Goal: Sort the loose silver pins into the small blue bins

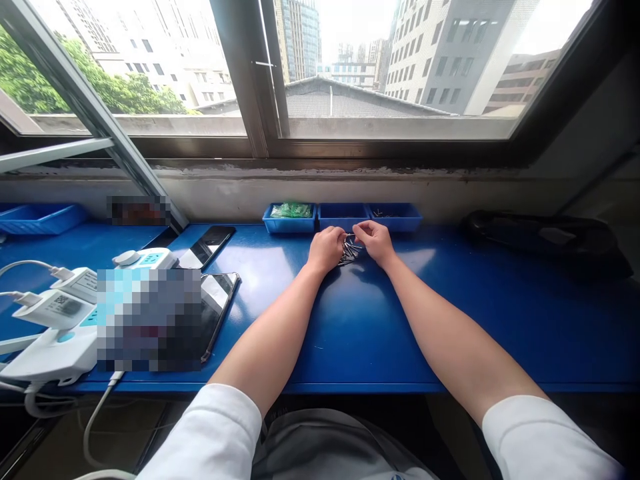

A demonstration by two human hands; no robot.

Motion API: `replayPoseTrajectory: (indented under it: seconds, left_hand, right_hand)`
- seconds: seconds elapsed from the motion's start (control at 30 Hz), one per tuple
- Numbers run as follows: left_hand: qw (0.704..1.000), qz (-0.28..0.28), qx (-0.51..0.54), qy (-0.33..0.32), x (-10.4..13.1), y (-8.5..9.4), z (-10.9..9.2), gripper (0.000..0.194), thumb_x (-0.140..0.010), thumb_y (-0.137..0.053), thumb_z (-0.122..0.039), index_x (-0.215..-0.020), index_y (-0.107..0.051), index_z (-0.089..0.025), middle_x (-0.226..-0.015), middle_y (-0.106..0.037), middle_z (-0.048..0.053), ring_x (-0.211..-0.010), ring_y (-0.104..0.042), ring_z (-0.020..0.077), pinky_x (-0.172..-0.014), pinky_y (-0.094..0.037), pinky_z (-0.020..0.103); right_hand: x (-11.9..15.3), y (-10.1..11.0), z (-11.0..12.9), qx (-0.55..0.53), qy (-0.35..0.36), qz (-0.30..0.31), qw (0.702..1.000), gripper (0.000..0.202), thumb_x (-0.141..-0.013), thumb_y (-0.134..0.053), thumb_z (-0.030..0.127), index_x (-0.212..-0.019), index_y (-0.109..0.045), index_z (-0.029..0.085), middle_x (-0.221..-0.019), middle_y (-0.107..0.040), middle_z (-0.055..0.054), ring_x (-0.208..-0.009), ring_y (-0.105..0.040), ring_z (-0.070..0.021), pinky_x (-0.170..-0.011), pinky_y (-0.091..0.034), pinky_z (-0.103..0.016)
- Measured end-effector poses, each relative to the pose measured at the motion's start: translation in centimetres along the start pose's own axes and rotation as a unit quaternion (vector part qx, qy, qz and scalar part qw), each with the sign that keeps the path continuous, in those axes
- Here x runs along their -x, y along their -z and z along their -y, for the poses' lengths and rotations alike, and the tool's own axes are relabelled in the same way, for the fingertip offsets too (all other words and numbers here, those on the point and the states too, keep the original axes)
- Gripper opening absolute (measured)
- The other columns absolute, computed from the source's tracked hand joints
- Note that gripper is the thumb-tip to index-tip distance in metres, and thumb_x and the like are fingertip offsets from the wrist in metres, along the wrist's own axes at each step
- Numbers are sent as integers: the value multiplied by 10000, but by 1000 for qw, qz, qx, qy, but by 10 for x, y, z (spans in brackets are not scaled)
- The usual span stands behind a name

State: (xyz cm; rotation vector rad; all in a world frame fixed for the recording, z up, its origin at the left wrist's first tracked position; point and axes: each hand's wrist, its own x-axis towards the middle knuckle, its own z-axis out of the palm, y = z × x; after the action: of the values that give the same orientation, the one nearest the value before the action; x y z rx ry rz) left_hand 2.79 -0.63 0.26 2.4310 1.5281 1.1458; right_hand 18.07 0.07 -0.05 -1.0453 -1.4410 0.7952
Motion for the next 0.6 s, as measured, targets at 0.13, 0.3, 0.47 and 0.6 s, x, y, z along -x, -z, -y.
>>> replayPoseTrajectory:
  seconds: [0.13, 0.3, 0.47, 0.6]
  left_hand:
    - [999, 8, -8, 32, -1, 0, 0, 223, -910, -412, -225, -872, -631, -211, -921, -667, 47, -846, -603, 169, -736, -436, 274]
    - [998, 13, -21, 51, -2, -1, 1, 264, -931, -366, -259, -865, -613, -197, -909, -666, 56, -852, -607, 179, -738, -435, 283]
    - [997, 24, -34, 59, -2, -2, 1, 322, -945, -325, -280, -862, -620, -180, -908, -665, 74, -879, -609, 191, -778, -445, 297]
    - [997, 37, -31, 58, -3, -1, 1, 303, -940, -337, -265, -877, -623, -186, -930, -666, 72, -901, -607, 183, -794, -447, 287]
  right_hand:
    - [-1, 1, -3, -9, 8, 1, 1000, 339, -649, -702, 487, -733, -616, 171, -641, -636, -19, -590, -585, -149, -590, -464, -280]
    - [-1, 0, -2, 45, -4, 6, 999, 377, -696, -638, 548, -696, -591, 174, -598, -636, -26, -540, -549, -139, -567, -447, -286]
    - [1, 1, 5, 2, -8, 17, 1000, 420, -693, -626, 588, -779, -622, 178, -671, -650, -31, -606, -578, -148, -543, -448, -263]
    - [3, 4, 6, -22, -27, 30, 999, 482, -748, -534, 631, -821, -660, 172, -742, -670, -49, -595, -563, -136, -460, -384, -235]
